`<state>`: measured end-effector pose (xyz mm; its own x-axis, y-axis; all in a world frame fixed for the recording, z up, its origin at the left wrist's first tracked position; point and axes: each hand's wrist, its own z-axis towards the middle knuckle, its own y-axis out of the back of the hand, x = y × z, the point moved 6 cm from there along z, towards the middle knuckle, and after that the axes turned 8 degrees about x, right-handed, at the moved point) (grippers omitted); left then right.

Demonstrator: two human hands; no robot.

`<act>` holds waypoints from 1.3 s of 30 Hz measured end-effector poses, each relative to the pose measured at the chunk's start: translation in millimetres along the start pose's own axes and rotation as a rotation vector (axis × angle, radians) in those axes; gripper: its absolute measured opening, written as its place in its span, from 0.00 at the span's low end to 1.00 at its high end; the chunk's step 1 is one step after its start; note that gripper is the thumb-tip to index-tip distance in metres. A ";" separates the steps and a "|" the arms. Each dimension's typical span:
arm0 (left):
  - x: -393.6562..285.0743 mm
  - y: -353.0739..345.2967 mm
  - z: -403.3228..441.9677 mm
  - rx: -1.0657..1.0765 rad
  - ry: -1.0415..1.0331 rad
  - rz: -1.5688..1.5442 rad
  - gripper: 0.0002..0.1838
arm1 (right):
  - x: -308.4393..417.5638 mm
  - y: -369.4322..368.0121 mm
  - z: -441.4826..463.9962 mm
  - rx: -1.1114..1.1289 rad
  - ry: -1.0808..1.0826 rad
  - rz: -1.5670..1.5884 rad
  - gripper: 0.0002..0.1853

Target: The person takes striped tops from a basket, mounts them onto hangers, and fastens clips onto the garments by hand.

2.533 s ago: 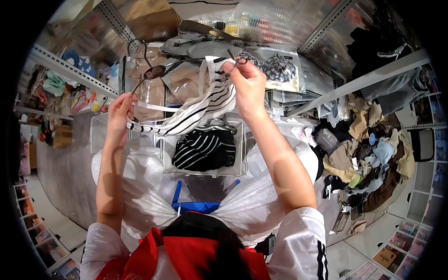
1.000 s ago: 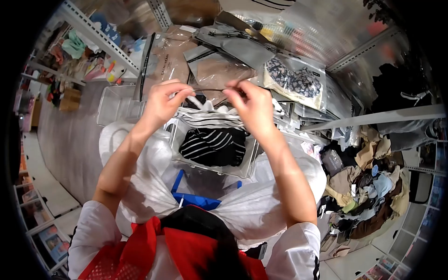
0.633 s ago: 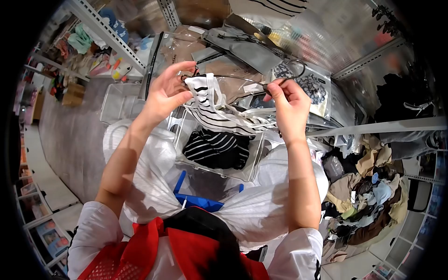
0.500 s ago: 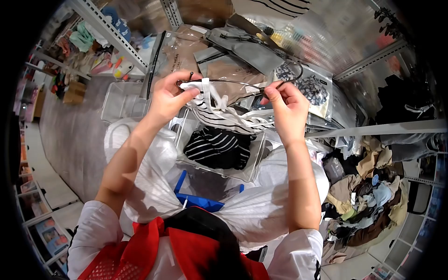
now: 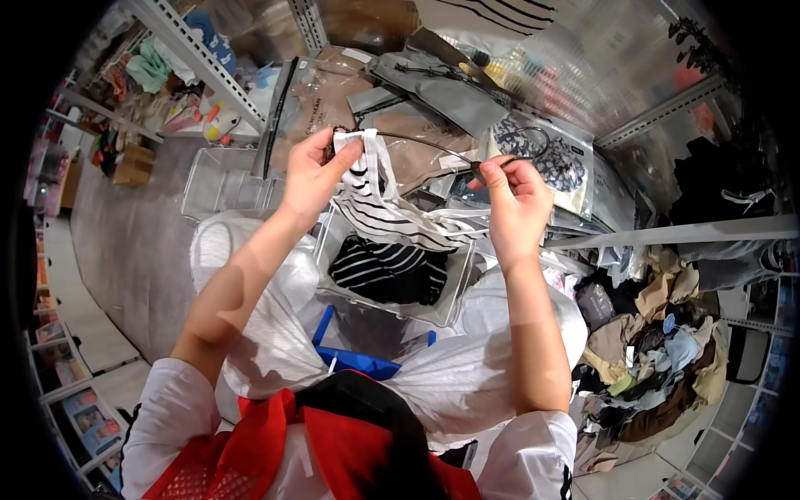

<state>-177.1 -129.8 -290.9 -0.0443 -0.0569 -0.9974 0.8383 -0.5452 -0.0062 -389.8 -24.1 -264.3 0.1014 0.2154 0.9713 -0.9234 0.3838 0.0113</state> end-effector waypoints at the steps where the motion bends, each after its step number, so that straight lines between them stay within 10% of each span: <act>1: -0.1 0.1 0.0 -0.012 -0.044 -0.021 0.10 | 1.5 0.5 0.5 -0.003 -0.005 -0.010 0.08; 21: -39.1 18.9 8.5 -0.017 -0.220 0.837 0.10 | 3.8 11.1 8.7 0.018 -0.036 -0.191 0.07; 32: -39.1 5.0 2.8 0.154 -0.432 0.587 0.19 | 30.3 4.8 5.8 0.009 0.092 -0.308 0.06; 39: -92.8 -6.0 43.7 0.313 -0.317 -0.290 0.22 | 111.1 6.3 68.8 0.015 0.208 -0.288 0.07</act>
<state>-201.7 -157.9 -195.1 -0.4529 -0.0902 -0.8870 0.5667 -0.7972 -0.2083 -409.8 -59.5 -140.1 0.4304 0.2792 0.8584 -0.8511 0.4422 0.2829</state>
